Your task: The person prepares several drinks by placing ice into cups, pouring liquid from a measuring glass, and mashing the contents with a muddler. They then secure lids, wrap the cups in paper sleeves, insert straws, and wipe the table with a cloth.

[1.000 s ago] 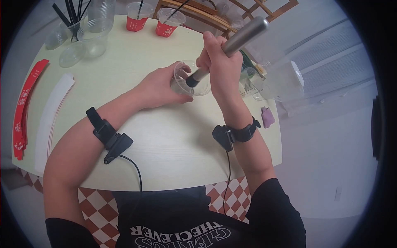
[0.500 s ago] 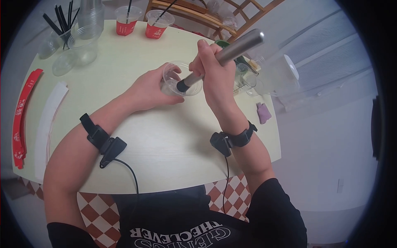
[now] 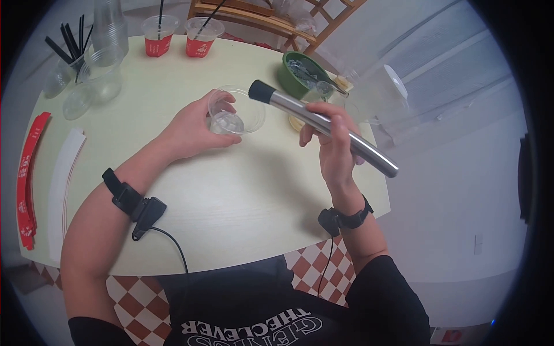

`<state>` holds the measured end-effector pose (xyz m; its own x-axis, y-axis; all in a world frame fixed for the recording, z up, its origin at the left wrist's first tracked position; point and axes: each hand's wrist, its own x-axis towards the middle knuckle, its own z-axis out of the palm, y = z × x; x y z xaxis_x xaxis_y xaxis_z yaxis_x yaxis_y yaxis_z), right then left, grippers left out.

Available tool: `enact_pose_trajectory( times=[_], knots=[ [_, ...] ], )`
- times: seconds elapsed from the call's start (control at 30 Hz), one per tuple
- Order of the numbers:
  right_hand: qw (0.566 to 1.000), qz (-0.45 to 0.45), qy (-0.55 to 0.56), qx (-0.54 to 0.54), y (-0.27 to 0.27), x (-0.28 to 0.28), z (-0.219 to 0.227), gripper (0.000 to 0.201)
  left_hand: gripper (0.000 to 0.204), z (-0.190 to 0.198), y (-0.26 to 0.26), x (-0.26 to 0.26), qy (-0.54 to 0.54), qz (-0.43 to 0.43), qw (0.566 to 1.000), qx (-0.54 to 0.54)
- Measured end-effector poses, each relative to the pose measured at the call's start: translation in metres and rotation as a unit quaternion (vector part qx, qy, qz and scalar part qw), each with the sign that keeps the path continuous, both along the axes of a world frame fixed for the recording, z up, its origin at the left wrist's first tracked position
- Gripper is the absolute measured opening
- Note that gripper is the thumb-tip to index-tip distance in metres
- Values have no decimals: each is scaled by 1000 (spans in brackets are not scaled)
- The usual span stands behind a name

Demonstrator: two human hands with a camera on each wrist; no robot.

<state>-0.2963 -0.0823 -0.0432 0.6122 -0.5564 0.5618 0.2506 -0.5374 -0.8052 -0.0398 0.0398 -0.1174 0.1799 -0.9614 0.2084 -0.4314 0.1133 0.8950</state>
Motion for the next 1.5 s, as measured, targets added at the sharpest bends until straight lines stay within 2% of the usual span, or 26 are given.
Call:
enact_pose_trajectory(
  times=[0.07,0.1,0.2,0.23,0.33,0.4,0.47,0.53,0.57,0.63,0.67,0.73,0.77,0.8,0.87,0.9,0.97,1.1,1.17,1.2,1.27,1.33,1.37,1.4,1.43,1.5],
  knots=[
    [987,15,159,-26,10,-7,11,41,76,0,1,-1,8,0,1000,-9],
    [991,36,131,4,7,-11,5,40,76,-1,0,-1,4,-13,1000,-10],
    [997,46,57,1,6,-29,5,40,77,-5,-1,-2,-8,-5,1000,-26],
    [997,45,68,-5,5,-40,10,41,77,-5,0,-2,6,-2,1000,-23],
    [998,53,5,-20,-12,-83,17,43,76,-4,-1,-1,10,1,1000,-21],
    [995,5,21,-96,-33,-114,21,43,76,-4,0,-1,3,3,1000,-21],
    [981,-61,100,-155,-52,-137,28,37,79,0,-1,-1,14,-1,1000,4],
    [965,-160,178,-107,-68,-149,23,26,79,3,0,-3,18,-2,1000,8],
    [965,-163,178,-105,-76,-151,16,26,79,3,0,-3,22,-1,1000,12],
    [915,-197,305,-179,-93,-155,2,19,79,0,0,-2,23,-3,1000,11],
    [915,-199,302,-178,-100,-156,-3,19,79,-1,-1,-2,25,-2,1000,9],
    [849,-183,384,-313,-115,-158,-14,27,80,1,0,-3,23,-2,1000,12],
    [839,-172,431,-284,-123,-160,-18,35,80,3,0,-3,23,0,1000,15],
    [841,-172,428,-284,-128,-161,-21,35,80,3,1,-4,20,1,1000,15],
    [796,-161,484,-325,-136,-162,-27,32,81,5,2,-4,23,-1,1000,18],
    [798,-160,481,-325,-139,-162,-31,32,81,6,2,-4,20,2,1000,19],
    [757,-153,494,-398,-146,-163,-37,41,81,9,3,-4,19,1,999,30],
    [763,-144,474,-415,-144,-165,-31,50,83,4,2,-2,12,12,1000,22],
    [722,-167,505,-441,-146,-164,-28,50,88,3,3,-1,-12,15,1000,11],
    [726,-157,503,-443,-138,-156,-26,50,88,1,4,-1,-11,24,1000,16],
    [742,-203,453,-451,-112,-137,-17,54,93,1,3,0,-30,10,1000,0],
    [763,-177,441,-438,-83,-111,-19,57,95,0,2,1,-25,13,1000,7],
    [855,-103,403,-310,-63,-94,-20,60,97,0,2,1,-21,9,1000,10],
    [920,-22,352,-171,-47,-75,-23,63,97,-1,1,2,-28,19,999,19],
    [925,-10,342,-165,-34,-55,-29,63,99,-2,0,2,-16,8,1000,5],
    [962,61,262,36,-12,-15,-42,88,101,-1,5,1,-19,11,1000,2]
  ],
)
